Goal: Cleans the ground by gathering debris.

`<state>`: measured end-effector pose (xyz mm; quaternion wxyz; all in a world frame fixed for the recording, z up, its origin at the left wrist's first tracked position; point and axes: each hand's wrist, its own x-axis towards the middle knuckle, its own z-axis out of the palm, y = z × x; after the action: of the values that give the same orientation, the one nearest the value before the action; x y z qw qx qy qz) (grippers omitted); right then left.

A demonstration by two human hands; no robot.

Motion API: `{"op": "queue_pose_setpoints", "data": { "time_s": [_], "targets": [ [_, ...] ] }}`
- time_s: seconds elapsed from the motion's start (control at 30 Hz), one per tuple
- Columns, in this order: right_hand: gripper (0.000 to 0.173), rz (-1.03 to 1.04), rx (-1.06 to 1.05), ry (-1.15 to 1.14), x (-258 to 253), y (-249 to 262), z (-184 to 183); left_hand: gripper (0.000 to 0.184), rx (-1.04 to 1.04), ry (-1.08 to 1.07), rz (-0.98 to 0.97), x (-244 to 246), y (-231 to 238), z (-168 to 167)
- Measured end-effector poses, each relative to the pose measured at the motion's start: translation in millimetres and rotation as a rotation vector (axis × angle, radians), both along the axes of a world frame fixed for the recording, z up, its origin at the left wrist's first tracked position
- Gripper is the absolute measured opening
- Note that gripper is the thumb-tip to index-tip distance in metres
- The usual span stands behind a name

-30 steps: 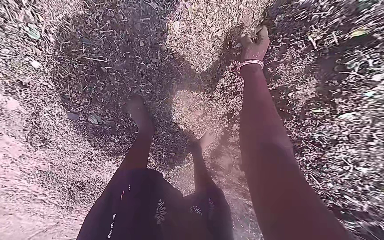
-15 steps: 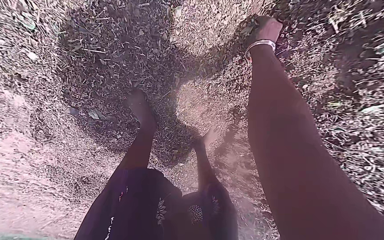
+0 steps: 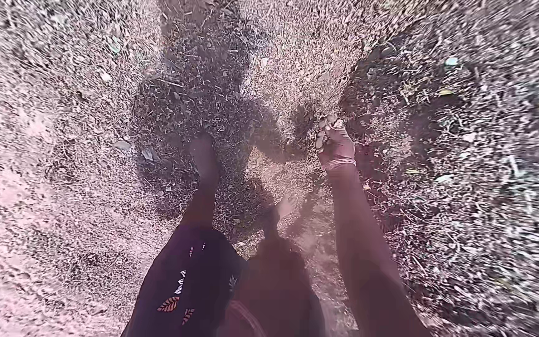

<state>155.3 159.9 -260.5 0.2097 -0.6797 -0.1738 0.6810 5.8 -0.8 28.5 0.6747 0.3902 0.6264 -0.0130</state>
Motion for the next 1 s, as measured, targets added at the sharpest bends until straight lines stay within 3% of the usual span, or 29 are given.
{"op": "queue_pose_setpoints", "data": {
  "time_s": [0.13,0.2,0.33,0.47,0.57,0.67,0.7,0.77,0.83,0.9,1.0],
  "targets": [
    [0.024,-0.134,-0.186,0.177,-24,-73,84,0.026,0.355,0.251,0.529,8,-13,-28],
    [0.035,-0.081,-0.206,0.298,-38,-96,122,0.020,0.640,0.386,0.665,15,-17,-50],
    [0.041,-0.050,-0.208,0.377,-83,-117,197,0.019,0.942,0.418,0.682,12,-22,-73],
    [0.045,0.014,-0.289,0.599,-114,-112,216,0.027,1.058,0.524,0.680,1,-23,-78],
    [0.044,0.018,-0.286,0.453,-144,-99,247,0.034,1.133,0.644,0.702,-11,-18,-62],
    [0.037,0.226,-0.222,0.170,-177,-85,295,0.041,1.138,0.711,0.709,-25,-14,-40],
    [0.036,0.266,-0.220,0.056,-191,-81,311,0.039,1.125,0.746,0.728,-29,-13,-35],
    [0.036,0.388,-0.082,0.068,-190,-81,291,0.031,0.955,0.765,0.783,-41,-10,-20],
    [0.037,0.272,-0.082,0.037,-207,-75,260,0.033,0.563,0.694,0.791,-63,-10,-10],
    [0.035,0.153,-0.126,0.222,-214,-56,217,0.045,0.152,0.568,0.732,-88,-17,-21],
    [0.030,0.147,-0.063,0.298,-297,-22,220,0.052,-0.205,0.374,0.657,-119,-28,-28]
  ]
}}
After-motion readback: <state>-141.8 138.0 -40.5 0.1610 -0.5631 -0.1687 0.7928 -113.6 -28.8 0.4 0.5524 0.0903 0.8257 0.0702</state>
